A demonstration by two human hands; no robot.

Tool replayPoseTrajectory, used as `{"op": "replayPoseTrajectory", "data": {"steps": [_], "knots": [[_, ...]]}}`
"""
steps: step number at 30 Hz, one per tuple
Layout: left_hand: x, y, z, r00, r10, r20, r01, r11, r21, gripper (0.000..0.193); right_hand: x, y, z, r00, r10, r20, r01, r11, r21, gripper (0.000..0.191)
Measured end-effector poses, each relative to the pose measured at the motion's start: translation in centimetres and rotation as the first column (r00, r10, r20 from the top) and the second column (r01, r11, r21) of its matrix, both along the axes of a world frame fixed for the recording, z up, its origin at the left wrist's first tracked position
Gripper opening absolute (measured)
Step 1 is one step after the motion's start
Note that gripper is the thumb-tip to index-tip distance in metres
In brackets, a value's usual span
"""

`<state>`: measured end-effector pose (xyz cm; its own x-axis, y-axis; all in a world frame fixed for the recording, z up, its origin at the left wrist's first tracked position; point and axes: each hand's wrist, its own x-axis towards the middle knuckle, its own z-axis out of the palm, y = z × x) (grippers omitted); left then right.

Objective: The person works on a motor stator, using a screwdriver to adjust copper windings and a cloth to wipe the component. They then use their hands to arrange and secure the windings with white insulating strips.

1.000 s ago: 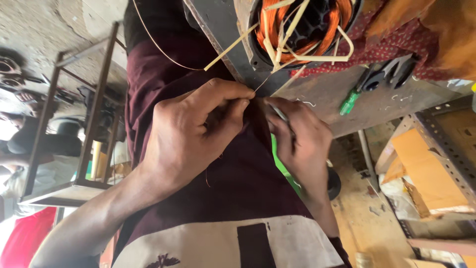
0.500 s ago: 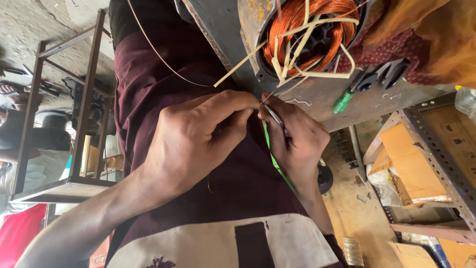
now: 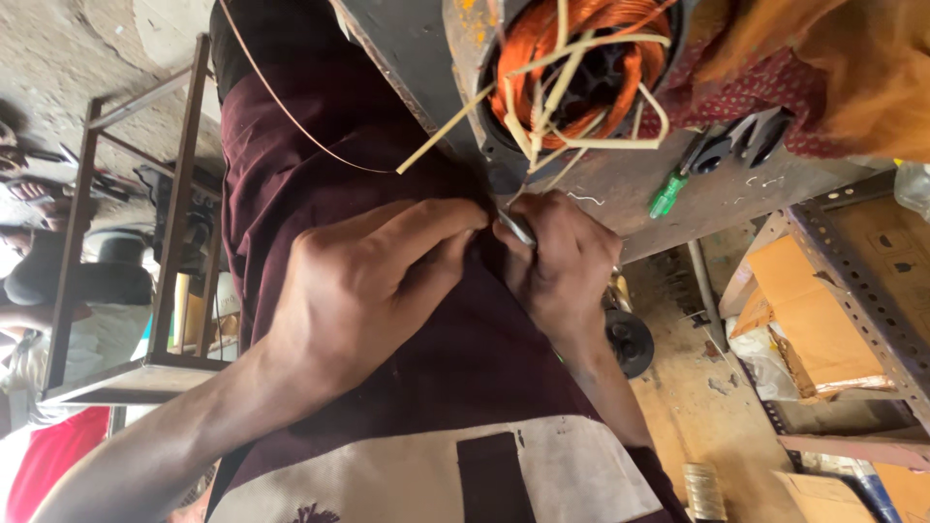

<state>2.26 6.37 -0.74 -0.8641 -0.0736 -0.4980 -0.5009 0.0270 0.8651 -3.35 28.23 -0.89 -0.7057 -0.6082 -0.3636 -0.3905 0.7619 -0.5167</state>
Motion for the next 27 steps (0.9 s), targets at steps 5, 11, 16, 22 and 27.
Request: {"op": "replayPoseTrajectory", "data": {"steps": [5, 11, 16, 22, 27], "knots": [[-1.9, -3.6, 1.5, 0.964, -0.074, -0.254, 0.006, 0.966, -0.257, 0.022, 1.9, 4.2, -2.5, 0.928, -0.240, -0.284, 0.262, 0.964, 0.042, 0.014], [-4.9, -6.5, -1.7, 0.797, -0.281, -0.535, -0.199, 0.715, -0.670, 0.025, -0.4, 7.7, -7.1, 0.806, -0.401, -0.436, 0.487, 0.867, 0.103, 0.019], [-6.8, -7.8, -0.5, 0.651, -0.586, -0.483, 0.182, 0.738, -0.650, 0.028, -0.6, 5.8, -5.7, 0.778, -0.385, -0.496, 0.448, 0.894, 0.009, 0.035], [-9.9, -6.8, -0.8, 0.431, -0.840, -0.329, 0.534, 0.531, -0.658, 0.039, 4.7, -3.5, -1.8, 0.741, -0.415, -0.528, 0.317, 0.909, -0.270, 0.039], [-11.3, -6.8, -2.8, 0.331, -0.850, -0.409, 0.568, 0.526, -0.633, 0.033, 4.9, -8.0, -1.8, 0.748, -0.473, -0.466, 0.342, 0.876, -0.341, 0.038]]}}
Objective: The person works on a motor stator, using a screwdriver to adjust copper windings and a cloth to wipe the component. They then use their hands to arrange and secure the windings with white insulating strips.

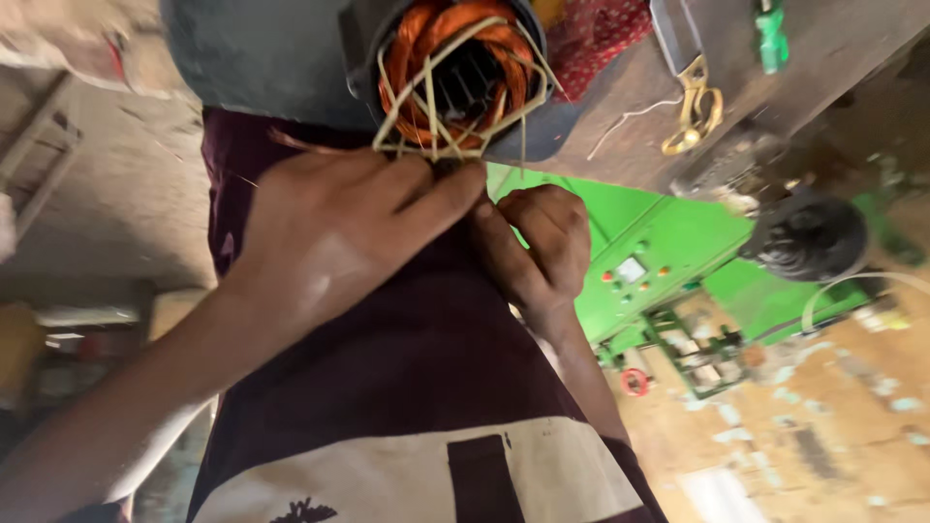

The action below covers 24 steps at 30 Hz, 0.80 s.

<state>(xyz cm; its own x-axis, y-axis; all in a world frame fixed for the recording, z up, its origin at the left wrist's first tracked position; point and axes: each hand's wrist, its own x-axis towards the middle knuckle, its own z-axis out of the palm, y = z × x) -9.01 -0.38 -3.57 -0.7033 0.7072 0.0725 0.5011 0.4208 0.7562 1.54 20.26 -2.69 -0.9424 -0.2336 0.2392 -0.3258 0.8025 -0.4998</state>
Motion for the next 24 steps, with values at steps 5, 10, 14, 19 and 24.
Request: {"op": "replayPoseTrajectory", "data": {"steps": [5, 10, 14, 19, 24], "knots": [[-0.7, -0.3, -0.8, 0.995, -0.085, -0.056, 0.086, 0.996, 0.026, 0.030, -0.8, -1.5, -0.1, 0.994, -0.064, -0.094, 0.070, 0.995, 0.070, 0.036], [-0.7, -0.5, -1.6, 0.980, -0.196, -0.044, 0.197, 0.980, 0.038, 0.025, 1.2, -4.8, -0.2, 0.762, -0.518, 0.388, 0.637, 0.710, -0.300, 0.023], [-0.4, -0.6, -2.4, 0.978, -0.194, -0.080, 0.201, 0.975, 0.090, 0.023, 3.0, -5.9, 0.6, 0.418, -0.169, 0.892, 0.904, -0.017, -0.427, 0.023], [-0.7, -0.7, -2.3, 0.973, -0.215, -0.083, 0.221, 0.972, 0.082, 0.026, 3.0, -5.6, 1.1, 0.440, -0.395, 0.807, 0.898, 0.215, -0.384, 0.022], [-0.9, -0.3, -1.3, 0.981, -0.184, -0.060, 0.187, 0.981, 0.044, 0.029, 2.0, -4.9, 0.7, 0.856, -0.499, 0.136, 0.499, 0.866, 0.038, 0.030]]}}
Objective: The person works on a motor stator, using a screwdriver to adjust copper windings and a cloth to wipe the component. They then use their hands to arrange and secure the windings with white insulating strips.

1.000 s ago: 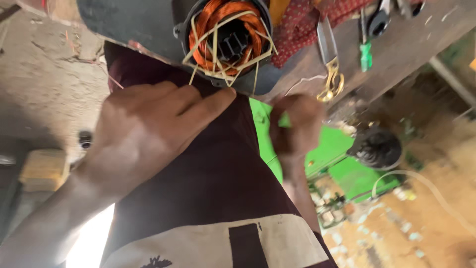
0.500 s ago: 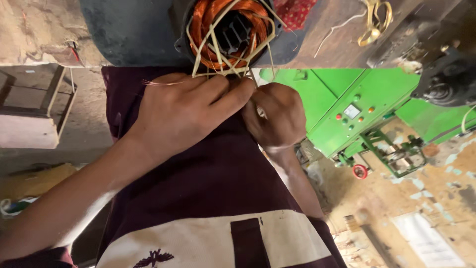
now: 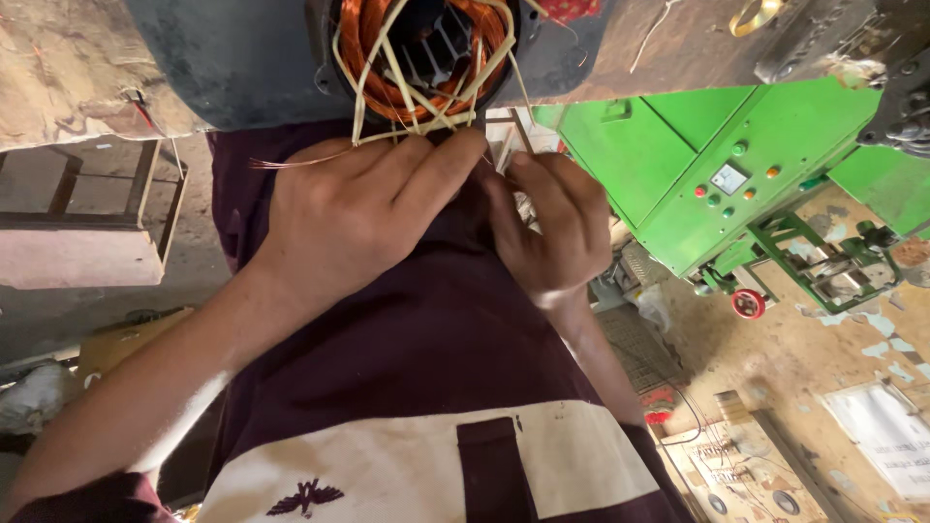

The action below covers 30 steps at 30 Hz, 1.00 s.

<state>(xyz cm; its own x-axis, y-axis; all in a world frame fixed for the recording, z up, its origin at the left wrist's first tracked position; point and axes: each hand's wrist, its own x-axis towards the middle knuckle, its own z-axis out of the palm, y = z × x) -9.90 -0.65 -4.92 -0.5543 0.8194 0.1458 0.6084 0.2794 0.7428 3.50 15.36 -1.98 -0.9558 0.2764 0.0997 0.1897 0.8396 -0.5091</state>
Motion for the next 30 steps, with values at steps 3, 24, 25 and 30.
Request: {"op": "replayPoseTrajectory", "data": {"steps": [3, 24, 25, 30], "knots": [[0.1, 0.0, 0.4, 0.999, 0.048, 0.007, -0.047, 0.999, -0.022, 0.028, -0.4, -0.1, 0.3, 0.998, 0.035, 0.051, -0.040, 0.993, 0.111, 0.028], [0.2, 0.1, 1.0, 0.854, 0.141, 0.500, -0.161, 0.987, -0.004, 0.021, -0.2, -1.1, 2.7, 0.867, -0.340, 0.364, 0.498, 0.619, -0.608, 0.012], [0.3, 0.1, 1.0, 0.852, 0.148, 0.503, -0.168, 0.986, -0.007, 0.020, -0.2, -1.6, 2.9, 0.860, -0.339, 0.381, 0.509, 0.600, -0.617, 0.013], [0.6, 0.1, 0.5, 0.854, 0.148, 0.499, -0.175, 0.985, 0.008, 0.020, -0.5, -2.8, 2.2, 0.868, -0.371, 0.331, 0.496, 0.688, -0.530, 0.017]]}}
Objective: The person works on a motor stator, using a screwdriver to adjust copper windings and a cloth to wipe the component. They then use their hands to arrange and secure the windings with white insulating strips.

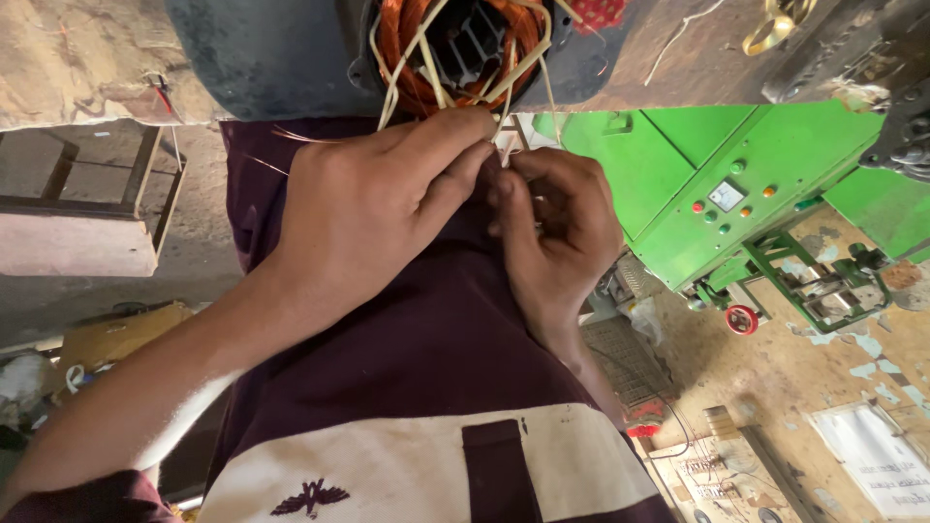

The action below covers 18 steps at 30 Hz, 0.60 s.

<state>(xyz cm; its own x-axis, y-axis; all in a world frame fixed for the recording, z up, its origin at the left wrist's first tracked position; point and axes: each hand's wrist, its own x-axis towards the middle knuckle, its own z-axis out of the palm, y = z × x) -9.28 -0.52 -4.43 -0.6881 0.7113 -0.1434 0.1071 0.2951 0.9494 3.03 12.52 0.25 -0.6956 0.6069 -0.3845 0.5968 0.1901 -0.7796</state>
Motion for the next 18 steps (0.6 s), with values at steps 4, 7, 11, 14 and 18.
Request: {"op": "replayPoseTrajectory", "data": {"steps": [4, 7, 11, 14, 18], "knots": [[0.1, 0.1, -0.3, 0.999, -0.008, -0.032, 0.009, 1.000, 0.012, 0.021, -0.2, 0.1, -1.0, 0.997, 0.075, 0.007, -0.074, 0.977, 0.201, 0.020], [0.2, 0.2, -0.3, 0.999, -0.011, -0.034, 0.011, 1.000, 0.011, 0.022, -0.4, 0.2, -1.5, 0.998, 0.047, -0.045, -0.037, 0.979, 0.200, 0.022], [0.3, 0.1, -0.3, 0.998, 0.002, -0.065, -0.002, 1.000, 0.003, 0.023, -0.7, 0.2, -1.5, 0.992, 0.124, -0.021, -0.112, 0.945, 0.307, 0.027], [0.4, 0.1, -0.2, 0.997, -0.006, -0.078, 0.005, 1.000, -0.008, 0.023, -0.9, 0.3, -1.3, 0.988, 0.155, 0.014, -0.149, 0.915, 0.376, 0.025], [0.6, 0.2, -0.2, 0.994, 0.001, -0.105, -0.003, 1.000, -0.020, 0.023, -1.0, 0.6, -1.2, 0.965, 0.252, 0.065, -0.252, 0.841, 0.478, 0.023]]}}
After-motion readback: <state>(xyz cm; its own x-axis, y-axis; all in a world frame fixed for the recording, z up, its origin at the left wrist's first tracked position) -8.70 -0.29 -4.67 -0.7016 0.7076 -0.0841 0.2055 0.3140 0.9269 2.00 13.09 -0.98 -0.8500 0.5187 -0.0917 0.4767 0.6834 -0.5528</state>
